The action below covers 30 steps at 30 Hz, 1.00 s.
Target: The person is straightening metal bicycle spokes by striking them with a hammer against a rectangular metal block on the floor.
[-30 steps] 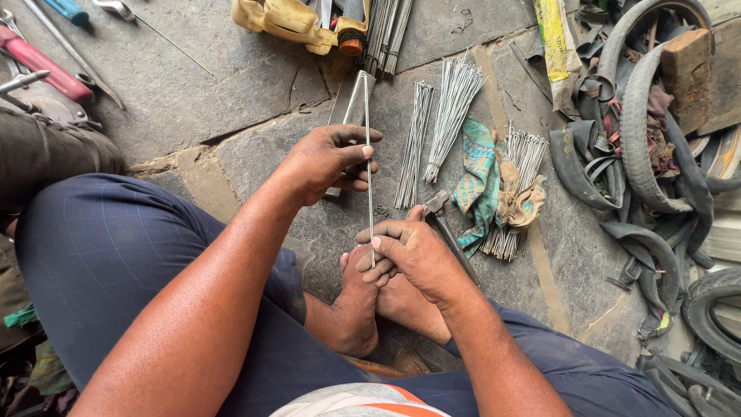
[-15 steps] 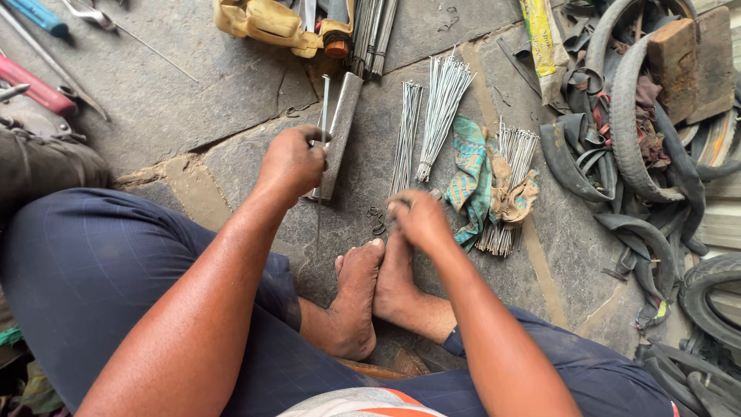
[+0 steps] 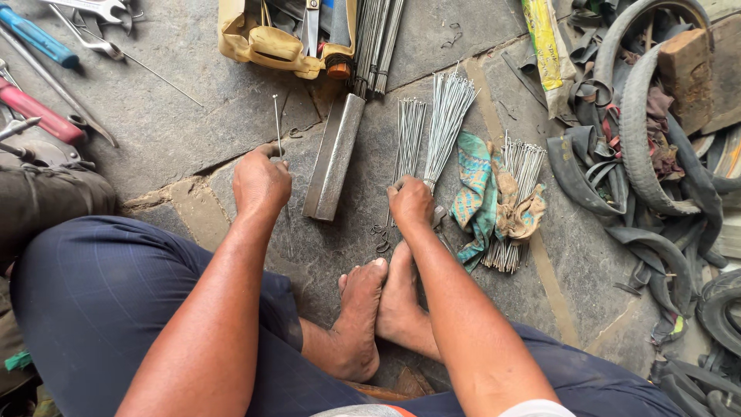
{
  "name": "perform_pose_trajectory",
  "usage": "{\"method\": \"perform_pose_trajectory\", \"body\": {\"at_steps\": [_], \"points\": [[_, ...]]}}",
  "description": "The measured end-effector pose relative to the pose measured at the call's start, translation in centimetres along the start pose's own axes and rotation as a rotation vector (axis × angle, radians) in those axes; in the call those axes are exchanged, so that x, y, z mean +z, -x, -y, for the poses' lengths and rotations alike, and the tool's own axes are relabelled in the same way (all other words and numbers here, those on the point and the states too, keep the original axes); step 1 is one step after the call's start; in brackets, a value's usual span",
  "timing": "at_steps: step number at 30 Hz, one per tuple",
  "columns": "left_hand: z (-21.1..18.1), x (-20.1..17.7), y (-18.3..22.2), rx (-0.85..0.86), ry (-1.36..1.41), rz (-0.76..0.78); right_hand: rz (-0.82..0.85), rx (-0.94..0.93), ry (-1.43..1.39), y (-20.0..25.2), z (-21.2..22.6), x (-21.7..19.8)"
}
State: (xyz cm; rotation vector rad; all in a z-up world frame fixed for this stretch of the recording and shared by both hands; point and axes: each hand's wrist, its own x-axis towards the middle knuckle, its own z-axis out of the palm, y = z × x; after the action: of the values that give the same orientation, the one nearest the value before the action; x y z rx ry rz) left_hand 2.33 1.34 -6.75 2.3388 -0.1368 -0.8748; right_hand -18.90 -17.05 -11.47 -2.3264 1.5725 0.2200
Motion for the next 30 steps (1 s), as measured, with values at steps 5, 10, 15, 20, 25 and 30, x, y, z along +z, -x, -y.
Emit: {"method": "perform_pose_trajectory", "body": {"at_steps": [5, 10, 15, 20, 25, 30], "points": [[-0.2, 0.6, -0.5, -0.134, 0.020, 0.049, 0.071, 0.124, 0.056, -0.5, -0.2, 0.9], [-1.0, 0.1, -0.7, 0.005, -0.035, 0.032, 0.165, 0.054, -0.150, -2.3, -1.7, 1.7], [-1.8, 0.0, -0.8, -0.072, 0.426, 0.312, 0.552, 0.218, -0.884, -1.1, -2.6, -1.6], [-2.7, 1.2, 0.3, -0.085, 0.577, 0.596, 0.726, 0.171, -1.079, 2.6, -0.5, -6.8], [-3.3, 1.9, 2.1, -0.147, 0.702, 0.794, 0.767, 0.089, -1.013, 6.7, 3.2, -9.3], [-3.5, 1.3, 2.6, -0.130, 0.798, 0.821, 0.721, 0.016, -0.946, 8.8, 5.0, -9.5]]}}
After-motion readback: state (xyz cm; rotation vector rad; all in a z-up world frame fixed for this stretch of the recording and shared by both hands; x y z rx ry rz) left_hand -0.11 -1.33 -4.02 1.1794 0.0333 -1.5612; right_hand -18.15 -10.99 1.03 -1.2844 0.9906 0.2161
